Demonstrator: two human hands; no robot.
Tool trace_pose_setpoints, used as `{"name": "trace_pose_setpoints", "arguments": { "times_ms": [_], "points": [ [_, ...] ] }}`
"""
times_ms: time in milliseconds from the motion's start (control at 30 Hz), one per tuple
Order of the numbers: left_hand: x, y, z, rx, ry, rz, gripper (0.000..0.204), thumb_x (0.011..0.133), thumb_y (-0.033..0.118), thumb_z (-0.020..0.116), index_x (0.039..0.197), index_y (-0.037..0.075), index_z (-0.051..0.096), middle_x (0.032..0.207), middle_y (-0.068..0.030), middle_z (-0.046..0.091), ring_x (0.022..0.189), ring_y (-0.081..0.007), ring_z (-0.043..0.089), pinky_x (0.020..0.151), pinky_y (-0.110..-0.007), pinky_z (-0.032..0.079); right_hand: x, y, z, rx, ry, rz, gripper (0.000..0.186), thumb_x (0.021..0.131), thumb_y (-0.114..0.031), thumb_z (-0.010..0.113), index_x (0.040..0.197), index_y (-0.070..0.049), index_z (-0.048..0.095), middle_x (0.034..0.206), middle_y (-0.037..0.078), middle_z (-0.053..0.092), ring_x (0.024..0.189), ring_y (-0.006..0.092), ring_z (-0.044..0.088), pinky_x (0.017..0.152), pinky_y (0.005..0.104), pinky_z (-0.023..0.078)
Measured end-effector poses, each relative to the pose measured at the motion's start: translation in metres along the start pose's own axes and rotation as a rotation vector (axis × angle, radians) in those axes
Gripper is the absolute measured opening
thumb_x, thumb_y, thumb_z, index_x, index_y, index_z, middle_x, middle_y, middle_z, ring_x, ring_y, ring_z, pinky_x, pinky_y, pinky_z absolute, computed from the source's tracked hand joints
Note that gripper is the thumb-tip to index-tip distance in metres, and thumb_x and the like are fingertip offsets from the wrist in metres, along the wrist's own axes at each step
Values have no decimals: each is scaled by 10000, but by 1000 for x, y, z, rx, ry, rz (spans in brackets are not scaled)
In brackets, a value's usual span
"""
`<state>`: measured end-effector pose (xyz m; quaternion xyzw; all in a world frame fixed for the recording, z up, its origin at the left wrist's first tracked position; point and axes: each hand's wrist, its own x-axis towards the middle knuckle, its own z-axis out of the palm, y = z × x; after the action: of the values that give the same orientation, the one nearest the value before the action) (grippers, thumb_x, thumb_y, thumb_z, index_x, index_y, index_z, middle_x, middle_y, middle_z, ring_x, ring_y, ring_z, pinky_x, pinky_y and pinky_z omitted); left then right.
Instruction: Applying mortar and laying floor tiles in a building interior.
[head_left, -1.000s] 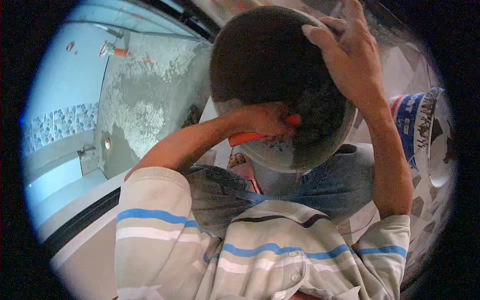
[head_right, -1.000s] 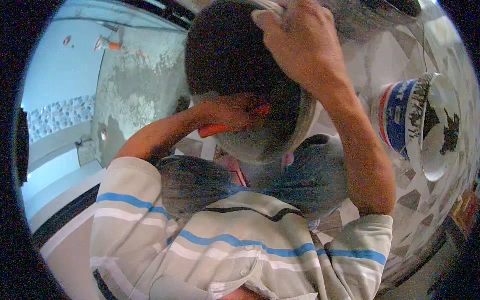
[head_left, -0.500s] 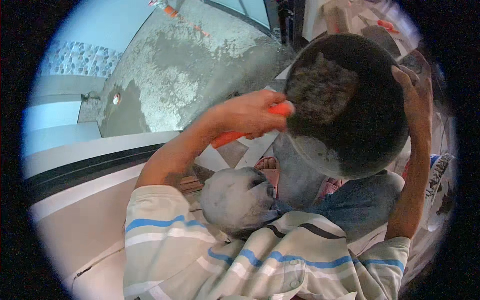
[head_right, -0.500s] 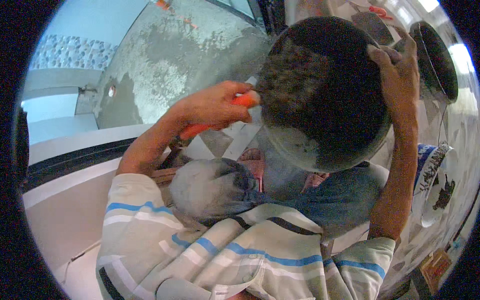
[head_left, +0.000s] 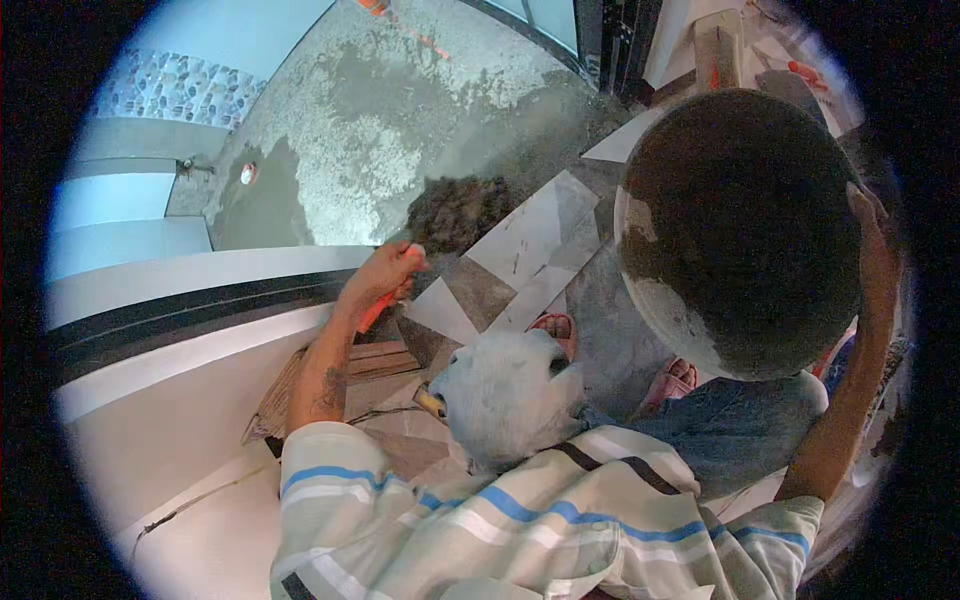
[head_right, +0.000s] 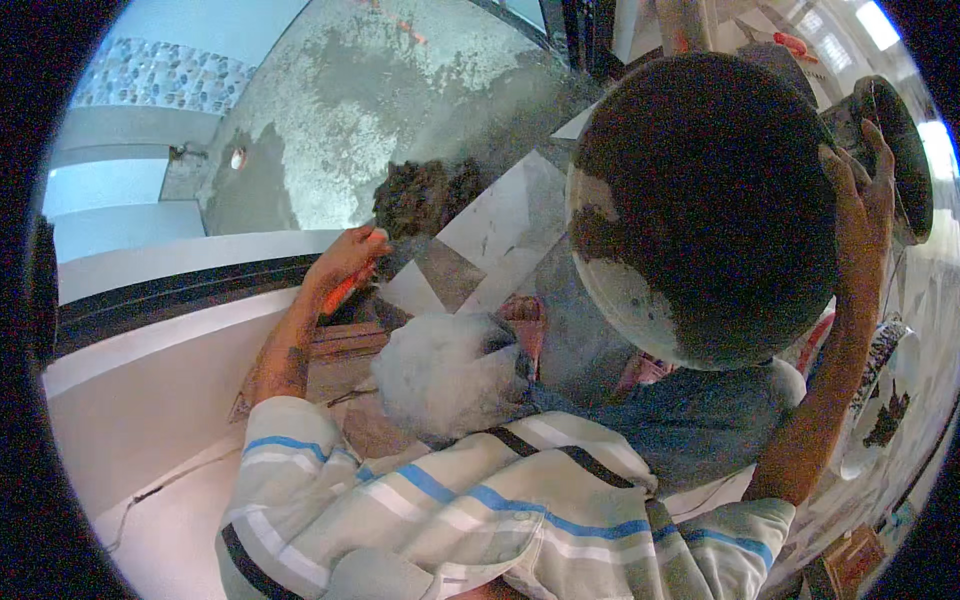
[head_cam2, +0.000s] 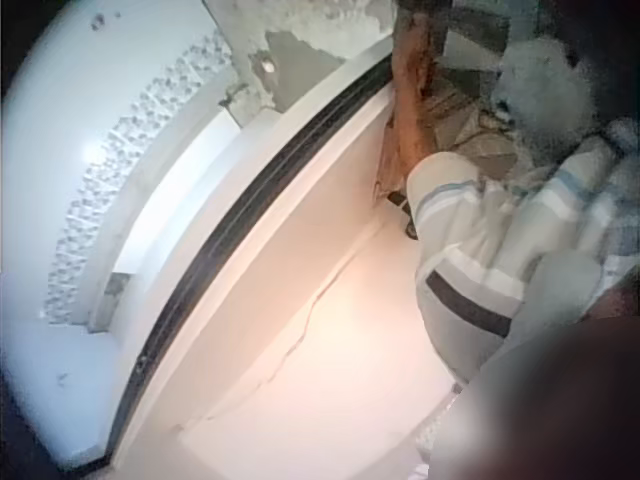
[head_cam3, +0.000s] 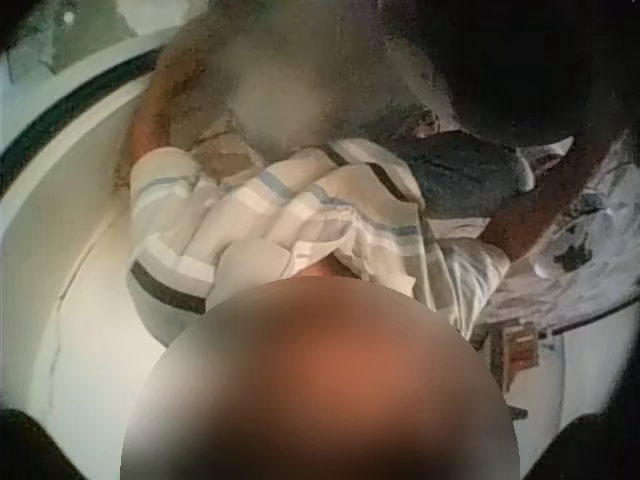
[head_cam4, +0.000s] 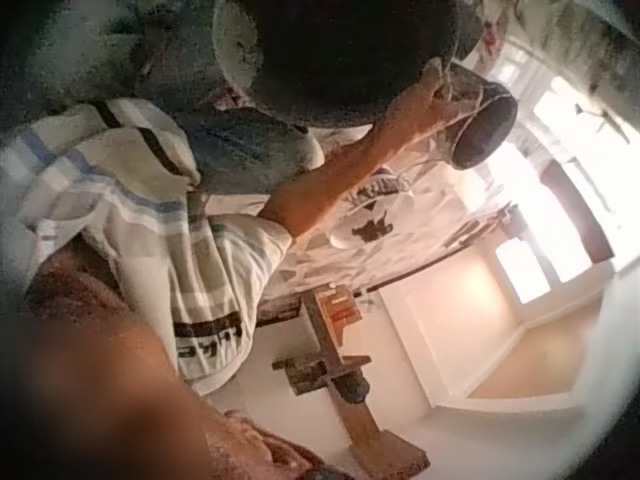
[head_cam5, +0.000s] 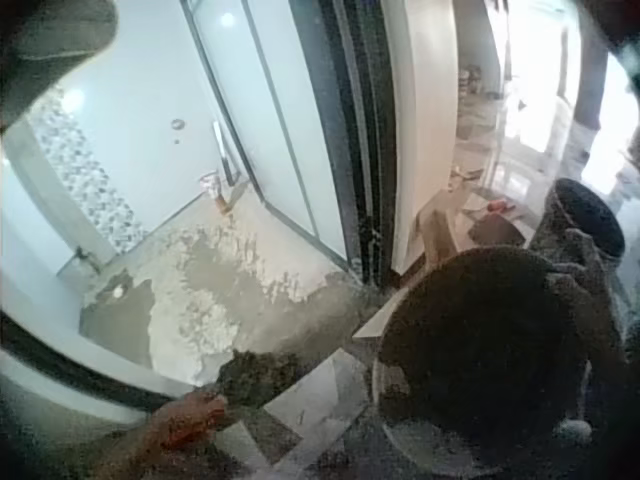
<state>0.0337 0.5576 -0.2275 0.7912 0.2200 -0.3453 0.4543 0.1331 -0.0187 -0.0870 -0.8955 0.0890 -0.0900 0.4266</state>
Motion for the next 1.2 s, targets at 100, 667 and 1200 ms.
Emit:
{"name": "trace_pose_setpoints", "arguments": {
  "times_ms": [100,667,1200],
  "points": [
    [10,-41,-31,207,84,-87,296,820,291,573,957,28,564,591,-69,551,469,-150,522,441,-311,403,-1,-2,8,-79,72,-56,580,873,-187,593,1361,-44,315,1123,195,599,1013,179,568,930,286,413],
    [-11,-75,20,1049,538,-105,358,814,179,528,1097,-38,490,835,-206,648,793,-382,645,678,-460,529,0,8,-4,-95,-3,-118,529,878,-194,582,1337,-42,367,1131,177,600,1053,198,549,964,302,377],
    [86,-176,162,596,553,-194,438,789,188,562,1046,-136,418,962,-303,601,916,-405,610,779,-472,491,14,75,-49,-142,-45,-217,333,917,-212,510,1116,35,609,1415,102,337,1224,222,418,1022,313,307]
  ]
}}
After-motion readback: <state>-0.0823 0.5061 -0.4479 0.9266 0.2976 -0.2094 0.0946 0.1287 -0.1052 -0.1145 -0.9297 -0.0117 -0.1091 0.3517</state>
